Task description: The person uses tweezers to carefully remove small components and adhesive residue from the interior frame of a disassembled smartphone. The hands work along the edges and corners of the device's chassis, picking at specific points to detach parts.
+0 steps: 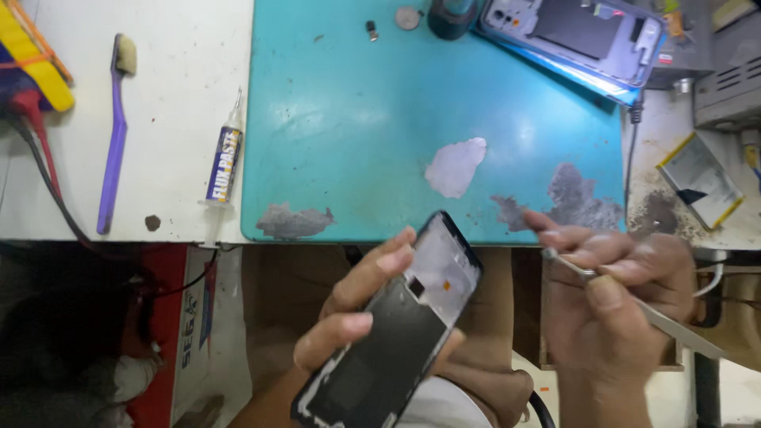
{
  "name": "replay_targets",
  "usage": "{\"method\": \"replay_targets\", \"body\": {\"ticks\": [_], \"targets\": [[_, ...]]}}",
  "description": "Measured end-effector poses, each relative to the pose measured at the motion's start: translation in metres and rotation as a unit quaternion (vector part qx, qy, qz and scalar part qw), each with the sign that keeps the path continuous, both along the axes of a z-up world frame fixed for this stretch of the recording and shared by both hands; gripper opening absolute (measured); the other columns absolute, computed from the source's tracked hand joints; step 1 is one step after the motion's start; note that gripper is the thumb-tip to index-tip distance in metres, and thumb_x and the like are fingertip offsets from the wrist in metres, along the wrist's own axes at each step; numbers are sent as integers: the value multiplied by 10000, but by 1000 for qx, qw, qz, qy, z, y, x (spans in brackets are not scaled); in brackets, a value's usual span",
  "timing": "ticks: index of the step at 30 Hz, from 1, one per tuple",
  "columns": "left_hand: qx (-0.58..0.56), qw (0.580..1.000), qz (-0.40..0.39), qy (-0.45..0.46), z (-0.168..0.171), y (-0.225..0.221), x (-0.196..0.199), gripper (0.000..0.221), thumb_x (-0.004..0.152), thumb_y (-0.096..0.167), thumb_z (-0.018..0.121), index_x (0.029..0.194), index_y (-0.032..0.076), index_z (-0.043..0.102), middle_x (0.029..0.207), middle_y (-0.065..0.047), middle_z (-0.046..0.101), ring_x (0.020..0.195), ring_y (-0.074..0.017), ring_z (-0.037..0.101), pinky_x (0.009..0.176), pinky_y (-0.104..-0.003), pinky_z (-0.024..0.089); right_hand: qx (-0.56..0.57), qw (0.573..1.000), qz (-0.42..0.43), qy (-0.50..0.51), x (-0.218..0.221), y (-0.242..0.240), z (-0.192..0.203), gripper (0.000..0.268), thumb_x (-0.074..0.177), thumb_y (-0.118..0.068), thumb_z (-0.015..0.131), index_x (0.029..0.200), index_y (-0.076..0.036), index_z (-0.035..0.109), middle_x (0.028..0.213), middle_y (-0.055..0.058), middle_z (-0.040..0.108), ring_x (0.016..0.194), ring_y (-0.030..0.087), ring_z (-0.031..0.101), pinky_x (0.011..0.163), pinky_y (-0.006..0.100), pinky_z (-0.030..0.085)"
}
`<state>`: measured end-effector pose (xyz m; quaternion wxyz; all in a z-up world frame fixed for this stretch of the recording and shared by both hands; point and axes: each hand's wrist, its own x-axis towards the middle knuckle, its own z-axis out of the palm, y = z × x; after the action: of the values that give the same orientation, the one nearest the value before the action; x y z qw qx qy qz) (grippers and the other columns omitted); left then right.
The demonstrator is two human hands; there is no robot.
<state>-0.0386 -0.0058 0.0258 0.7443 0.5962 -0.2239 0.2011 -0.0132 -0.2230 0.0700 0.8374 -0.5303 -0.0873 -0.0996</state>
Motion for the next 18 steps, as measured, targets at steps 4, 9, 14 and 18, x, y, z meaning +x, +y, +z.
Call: {"method": "replay_targets", "body": {"ticks": [4,9,14,18], "targets": [[-124,983,-118,62,30,-5,-41,301,1133,131,520,1409,160,403,1564,-320,461,1537,-488,451,1330,-655,386,190,977,100,5,-1,29,2,140,985,-46,764,1038,-92,643,1014,93,720,1126,272,699,1184,640,434],[-178,972,-55,141,9,-30,-62,467,1063,130,609,1487,143,413,1567,-294,428,1476,-451,453,1286,-610,361,289,945,150,33,2,47,7,173,966,-59,810,978,-97,642,928,84,690,841,189,670,1078,578,508],[-77,993,-80,29,-29,-15,-40,399,1050,194,620,1367,163,380,1610,-272,164,1458,-474,472,1145,-585,553,313,937,111,105,-6,44,16,209,924,-53,840,961,-94,638,934,76,686,774,153,627,904,528,537],[-264,830,-309,383,-18,1,-49,709,1028,378,603,1525,0,266,1510,-354,424,1377,-368,536,1112,-476,485,302,941,109,107,-7,39,17,202,914,-23,830,957,-89,644,945,78,693,772,153,632,894,538,547]]}}
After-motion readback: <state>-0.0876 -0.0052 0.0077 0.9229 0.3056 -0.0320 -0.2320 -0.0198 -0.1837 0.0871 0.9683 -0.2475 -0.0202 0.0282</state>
